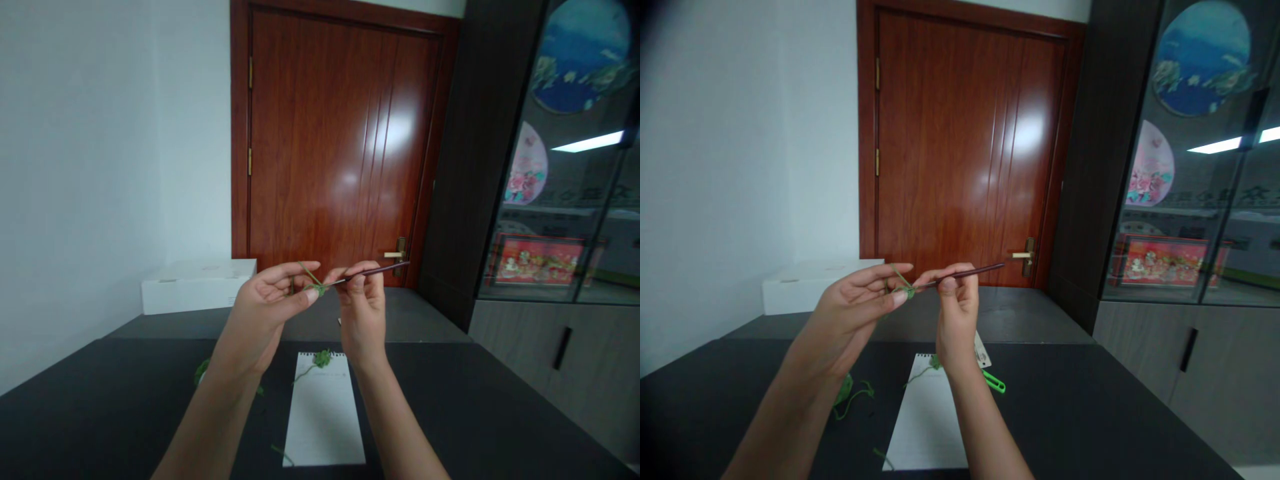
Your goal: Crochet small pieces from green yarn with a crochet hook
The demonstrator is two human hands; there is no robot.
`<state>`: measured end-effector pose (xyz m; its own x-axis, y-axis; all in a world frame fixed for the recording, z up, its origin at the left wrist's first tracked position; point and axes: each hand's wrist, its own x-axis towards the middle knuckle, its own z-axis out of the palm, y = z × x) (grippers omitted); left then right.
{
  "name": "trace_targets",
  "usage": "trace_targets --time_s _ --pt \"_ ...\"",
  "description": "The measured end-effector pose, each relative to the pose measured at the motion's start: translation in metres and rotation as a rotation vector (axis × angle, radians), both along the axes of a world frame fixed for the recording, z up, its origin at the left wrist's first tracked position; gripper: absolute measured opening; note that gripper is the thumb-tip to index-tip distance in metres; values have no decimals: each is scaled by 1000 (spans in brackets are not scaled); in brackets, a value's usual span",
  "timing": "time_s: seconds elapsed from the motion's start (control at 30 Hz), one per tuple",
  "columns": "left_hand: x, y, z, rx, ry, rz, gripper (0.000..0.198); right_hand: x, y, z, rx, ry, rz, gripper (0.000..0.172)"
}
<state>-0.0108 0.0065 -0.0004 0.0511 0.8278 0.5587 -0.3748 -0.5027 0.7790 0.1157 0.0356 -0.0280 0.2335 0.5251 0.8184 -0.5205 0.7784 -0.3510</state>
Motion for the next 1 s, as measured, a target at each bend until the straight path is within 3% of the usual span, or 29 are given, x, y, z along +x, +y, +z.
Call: trace_targets --time_s 0.1,0.3,0.5,0.63,0.83,0.9,1.0 --pt "0 0 1 -6 -1 -7 38 4 -1 0 42 -42 -77 20" --pt "0 0 0 7 11 13 37 13 -8 -2 187 -143 -376 4" --pt "0 -1 0 60 5 69 36 20 -9 -6 459 -469 -820 18" --pt "3 -4 1 37 -41 67 39 11 -4 -12 370 -310 -797 20" --pt "5 -1 2 -113 -167 -90 46 -8 2 -12 169 -50 -376 13" --pt "5 0 2 -141 -182 -150 45 -7 3 -12 196 -59 -422 14" --pt "7 -1 2 -102 -160 -134 43 0 4 -17 335 -267 -700 15"
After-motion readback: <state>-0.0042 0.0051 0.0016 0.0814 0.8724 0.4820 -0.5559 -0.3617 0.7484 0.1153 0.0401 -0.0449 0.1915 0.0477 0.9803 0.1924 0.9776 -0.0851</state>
